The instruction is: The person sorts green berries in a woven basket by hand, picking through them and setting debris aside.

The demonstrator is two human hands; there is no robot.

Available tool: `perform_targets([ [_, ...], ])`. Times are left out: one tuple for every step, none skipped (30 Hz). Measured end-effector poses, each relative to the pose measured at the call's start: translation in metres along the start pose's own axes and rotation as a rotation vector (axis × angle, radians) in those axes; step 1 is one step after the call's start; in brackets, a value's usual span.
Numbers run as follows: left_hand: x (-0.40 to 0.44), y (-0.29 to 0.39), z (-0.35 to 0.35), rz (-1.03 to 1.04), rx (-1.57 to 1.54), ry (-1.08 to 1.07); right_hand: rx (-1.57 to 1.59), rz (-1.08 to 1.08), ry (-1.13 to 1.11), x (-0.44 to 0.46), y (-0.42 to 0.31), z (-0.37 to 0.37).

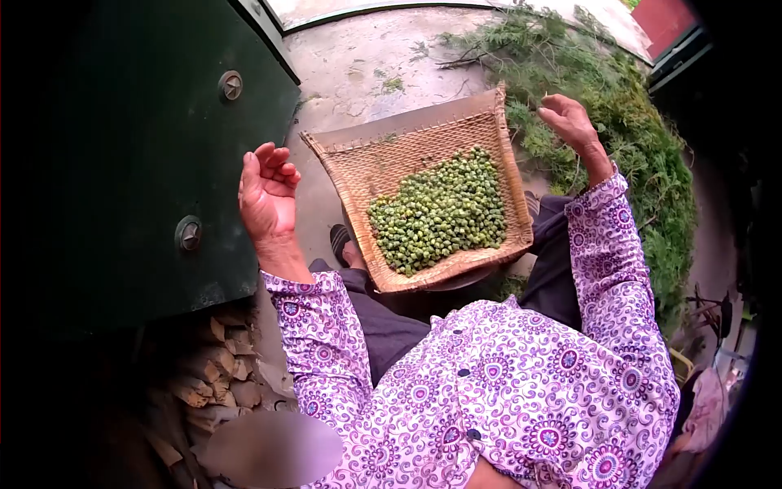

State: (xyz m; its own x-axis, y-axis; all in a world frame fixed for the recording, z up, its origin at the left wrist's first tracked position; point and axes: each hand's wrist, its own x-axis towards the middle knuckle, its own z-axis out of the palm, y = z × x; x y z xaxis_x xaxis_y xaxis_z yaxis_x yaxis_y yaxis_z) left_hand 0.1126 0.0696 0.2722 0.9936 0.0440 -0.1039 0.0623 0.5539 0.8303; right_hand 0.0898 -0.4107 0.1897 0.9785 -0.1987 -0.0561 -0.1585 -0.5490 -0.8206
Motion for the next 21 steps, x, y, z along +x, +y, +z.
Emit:
perform_targets([
  [-0.010, -0.008, 0.001, -0.011, -0.003, -0.047, -0.043, -0.005, 0.021, -0.009, 0.001, -0.002],
  [-0.024, -0.012, 0.009, -0.032, -0.049, -0.163, -0.085, -0.011, 0.046, -0.016, 0.001, -0.004],
  [-0.039, -0.013, 0.018, -0.008, -0.044, -0.284, -0.085, 0.002, 0.042, -0.021, 0.008, -0.005],
  [-0.058, -0.015, 0.035, 0.025, -0.036, -0.392, -0.172, 0.007, 0.037, -0.027, 0.005, -0.007],
  [-0.069, -0.016, 0.050, 0.027, -0.024, -0.393, -0.260, -0.022, 0.042, -0.028, 0.008, -0.010],
  [-0.078, -0.012, 0.066, 0.087, -0.010, -0.555, -0.348, -0.051, 0.047, -0.028, 0.009, -0.011],
  [-0.094, -0.006, 0.086, 0.149, 0.016, -0.711, -0.401, -0.065, 0.049, -0.028, 0.011, -0.014],
  [-0.111, -0.001, 0.113, 0.187, 0.048, -0.882, -0.448, -0.091, 0.047, -0.024, 0.017, -0.015],
  [-0.131, 0.006, 0.144, 0.205, 0.016, -1.004, -0.530, -0.085, 0.045, -0.022, 0.019, -0.019],
  [-0.146, 0.007, 0.169, 0.220, -0.043, -1.144, -0.506, -0.128, 0.066, -0.017, 0.032, -0.020],
  [-0.156, 0.007, 0.197, 0.241, -0.073, -1.287, -0.476, -0.117, 0.064, -0.018, 0.031, -0.024],
  [-0.174, 0.013, 0.220, 0.133, -0.119, -1.320, -0.443, -0.113, 0.060, -0.018, 0.030, -0.028],
  [-0.187, 0.014, 0.239, 0.092, -0.161, -1.378, -0.441, -0.114, 0.058, -0.018, 0.031, -0.030],
  [-0.200, 0.010, 0.253, 0.048, -0.201, -1.423, -0.452, -0.112, 0.062, -0.022, 0.029, -0.033],
  [-0.210, 0.006, 0.266, 0.015, -0.236, -1.457, -0.445, -0.139, 0.076, -0.021, 0.036, -0.030],
  [-0.218, 0.000, 0.274, -0.008, -0.259, -1.471, -0.438, -0.168, 0.095, -0.020, 0.040, -0.031],
  [-0.225, -0.003, 0.281, -0.027, -0.279, -1.484, -0.429, -0.178, 0.094, -0.023, 0.043, -0.032],
  [-0.229, -0.006, 0.281, -0.039, -0.281, -1.477, -0.423, -0.168, 0.079, -0.027, 0.043, -0.034],
  [-0.232, -0.010, 0.279, -0.044, -0.281, -1.485, -0.416, -0.169, 0.079, -0.029, 0.039, -0.036],
  [-0.235, -0.012, 0.285, -0.040, -0.282, -1.519, -0.427, -0.085, 0.051, -0.033, 0.031, -0.039],
  [-0.235, -0.016, 0.283, -0.041, -0.278, -1.553, -0.397, -0.133, 0.102, -0.032, 0.041, -0.038],
])
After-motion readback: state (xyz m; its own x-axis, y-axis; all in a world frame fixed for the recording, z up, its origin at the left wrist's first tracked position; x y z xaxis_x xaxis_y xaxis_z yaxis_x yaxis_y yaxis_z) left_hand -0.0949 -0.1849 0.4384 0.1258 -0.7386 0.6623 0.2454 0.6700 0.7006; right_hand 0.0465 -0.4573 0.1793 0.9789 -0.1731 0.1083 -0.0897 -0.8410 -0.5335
